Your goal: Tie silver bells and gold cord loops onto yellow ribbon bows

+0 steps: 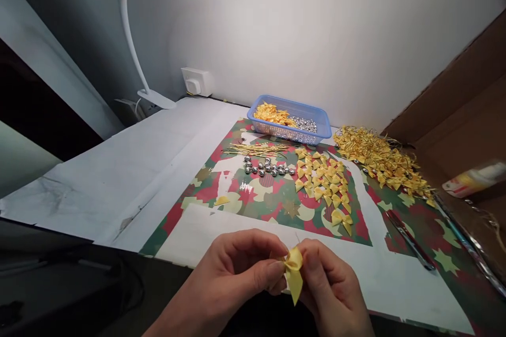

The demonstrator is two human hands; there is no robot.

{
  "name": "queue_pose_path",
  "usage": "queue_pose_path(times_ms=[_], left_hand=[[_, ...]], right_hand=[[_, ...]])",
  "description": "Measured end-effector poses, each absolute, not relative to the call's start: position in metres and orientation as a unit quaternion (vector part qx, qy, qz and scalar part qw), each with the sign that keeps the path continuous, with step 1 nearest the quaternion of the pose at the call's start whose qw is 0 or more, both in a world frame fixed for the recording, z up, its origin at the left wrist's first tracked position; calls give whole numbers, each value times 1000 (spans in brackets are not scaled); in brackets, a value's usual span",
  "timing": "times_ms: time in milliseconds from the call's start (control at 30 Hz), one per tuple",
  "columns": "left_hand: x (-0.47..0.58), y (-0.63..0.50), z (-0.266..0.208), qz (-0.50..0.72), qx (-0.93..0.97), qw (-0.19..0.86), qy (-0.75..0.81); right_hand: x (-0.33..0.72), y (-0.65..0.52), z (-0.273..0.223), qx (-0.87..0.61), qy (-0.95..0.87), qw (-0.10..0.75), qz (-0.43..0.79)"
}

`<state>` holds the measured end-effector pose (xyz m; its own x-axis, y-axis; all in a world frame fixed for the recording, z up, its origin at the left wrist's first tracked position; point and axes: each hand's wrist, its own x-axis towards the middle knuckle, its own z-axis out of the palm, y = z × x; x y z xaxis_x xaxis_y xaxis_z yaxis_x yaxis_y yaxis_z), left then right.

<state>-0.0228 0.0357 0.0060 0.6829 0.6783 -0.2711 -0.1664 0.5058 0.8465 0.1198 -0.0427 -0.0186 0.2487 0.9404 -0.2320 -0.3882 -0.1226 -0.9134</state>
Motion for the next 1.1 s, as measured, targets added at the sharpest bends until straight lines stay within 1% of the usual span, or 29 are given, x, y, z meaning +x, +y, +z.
queue_pose_path(times_ms=[100,233,333,433,533,667,767,867,1100], left_hand=[[-24,33,-1,263,374,837,302],[-21,31,-5,277,337,850,296],[-19,31,-5,285,357,842,286],[-18,30,-5,282,360,844,280],[-20,30,-3,274,287,874,282],[-23,32,-4,263,104,910,303],[-24,33,-5,270,29,908,319],[-22,32,-5,271,4,905,328],[-21,30,0,282,3,892,353]], right_hand=[[121,-49,-25,-531,-242,624,520],[123,-59,-35,-570,-273,672,386],[127,-63,-41,-595,-331,652,334],[134,-62,-44,-579,-444,634,256],[138,-58,-43,-546,-515,636,176],[135,-53,-37,-547,-527,629,166],[129,-50,-29,-561,-535,615,144],[126,-46,-24,-577,-554,590,110],[125,-42,-23,-554,-589,586,56]])
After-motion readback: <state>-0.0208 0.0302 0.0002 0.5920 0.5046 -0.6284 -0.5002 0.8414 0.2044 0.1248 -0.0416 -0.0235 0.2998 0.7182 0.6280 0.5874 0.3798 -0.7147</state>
